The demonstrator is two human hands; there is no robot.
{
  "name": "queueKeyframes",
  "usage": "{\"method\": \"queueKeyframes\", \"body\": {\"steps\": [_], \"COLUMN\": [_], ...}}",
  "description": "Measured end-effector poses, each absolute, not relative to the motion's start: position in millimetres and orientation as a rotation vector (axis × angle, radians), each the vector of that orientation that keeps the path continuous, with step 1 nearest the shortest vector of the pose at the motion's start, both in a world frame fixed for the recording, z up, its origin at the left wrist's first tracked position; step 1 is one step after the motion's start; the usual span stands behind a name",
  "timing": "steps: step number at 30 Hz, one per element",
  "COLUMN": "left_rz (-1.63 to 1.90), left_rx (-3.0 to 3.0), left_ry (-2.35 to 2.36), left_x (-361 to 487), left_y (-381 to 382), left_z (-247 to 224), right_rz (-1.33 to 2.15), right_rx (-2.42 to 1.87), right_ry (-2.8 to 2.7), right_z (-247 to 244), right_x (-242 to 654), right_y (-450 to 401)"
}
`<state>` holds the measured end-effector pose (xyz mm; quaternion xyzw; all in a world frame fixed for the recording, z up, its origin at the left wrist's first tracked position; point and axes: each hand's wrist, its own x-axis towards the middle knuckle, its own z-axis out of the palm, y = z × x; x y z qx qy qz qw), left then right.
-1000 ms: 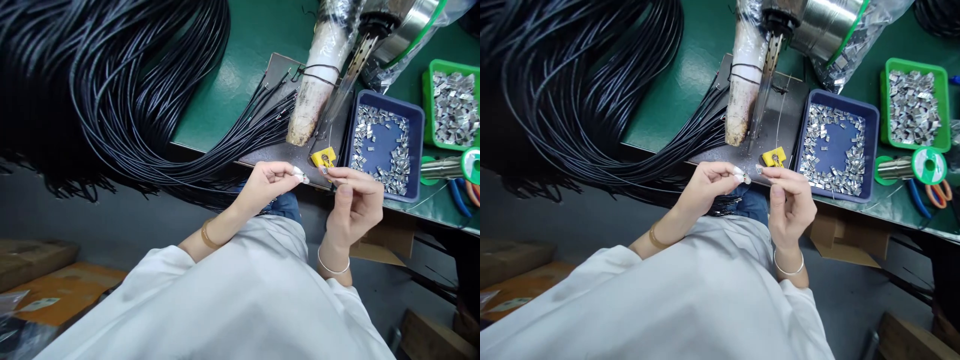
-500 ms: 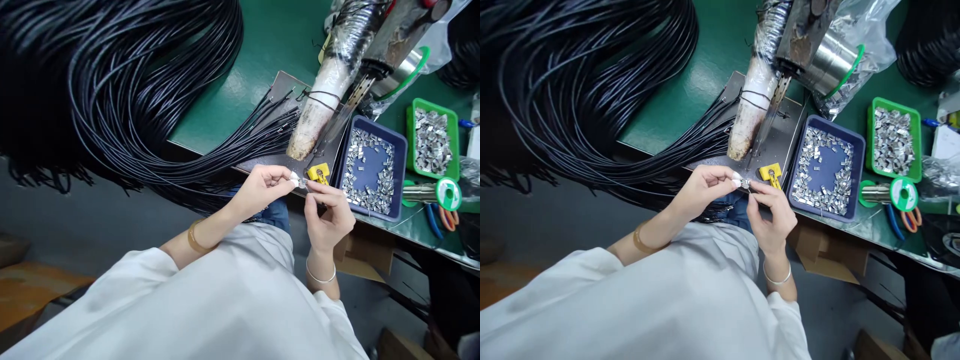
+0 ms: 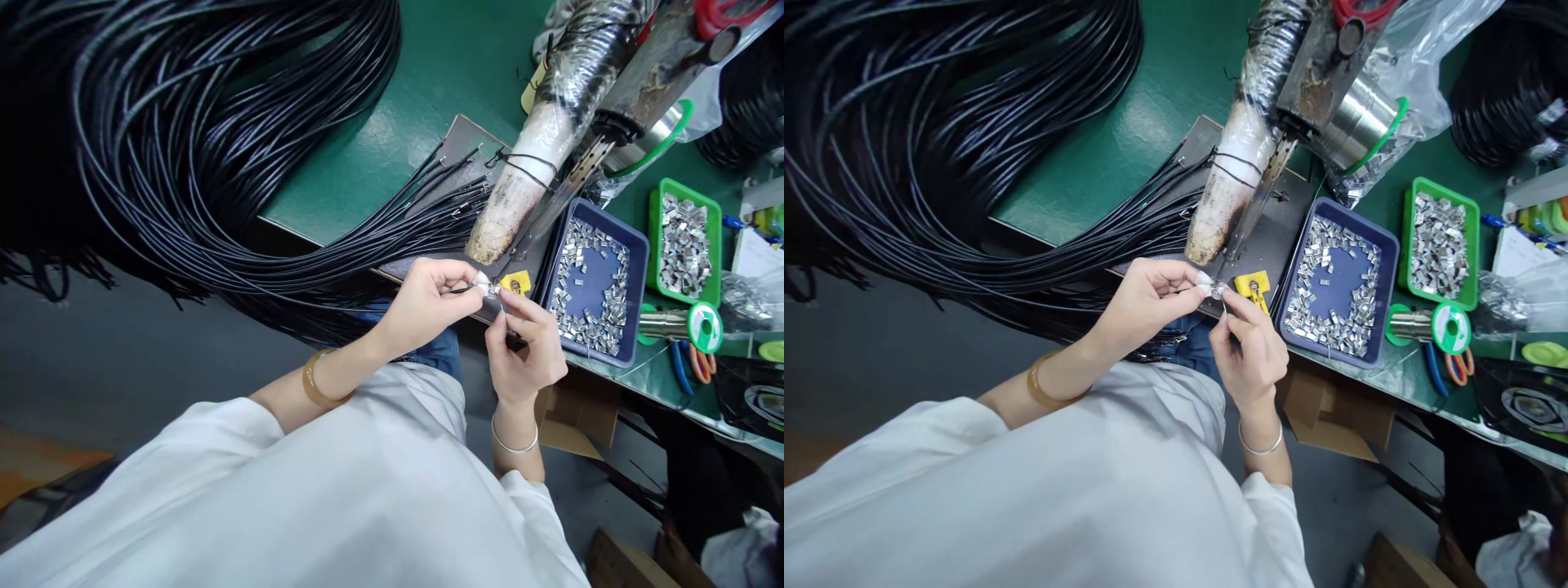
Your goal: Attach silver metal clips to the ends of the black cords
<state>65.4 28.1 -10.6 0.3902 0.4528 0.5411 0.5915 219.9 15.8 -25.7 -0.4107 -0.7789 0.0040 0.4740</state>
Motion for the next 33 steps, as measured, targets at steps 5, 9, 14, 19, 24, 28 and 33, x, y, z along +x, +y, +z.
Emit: {"method": "queueKeyframes", "body": {"steps": [5,9,14,19,24,28,33], "left_rz": [1.31,1.315,1.308,1.288,1.269,1.25,1.288], "left_rx": [0.866,0.863,0.872,0.904,0.938,1.002,1.047], "left_ry": [1.065,1.059,1.054,1.059,1.085,1.108,1.154], "left_x": [68,67,65,63,62,61,62], "left_y": [32,32,30,30,29,28,28], "left_z": [-9,-7,-5,-10,-12,-12,-12], "right_rz": [0.085,0.011,-0.01,0.024,0.087,0.123,0.084], "right_rx": [-1.023,-1.028,-1.019,-0.987,-0.995,-1.038,-1.046], "right_ry": [-1.854,-1.889,-1.898,-1.93,-1.903,-1.862,-1.859], "right_z": [-23,-18,-13,-18,-19,-17,-15], "right_x": [217,215,213,215,217,215,213], "right_y": [19,21,20,18,18,18,20]}}
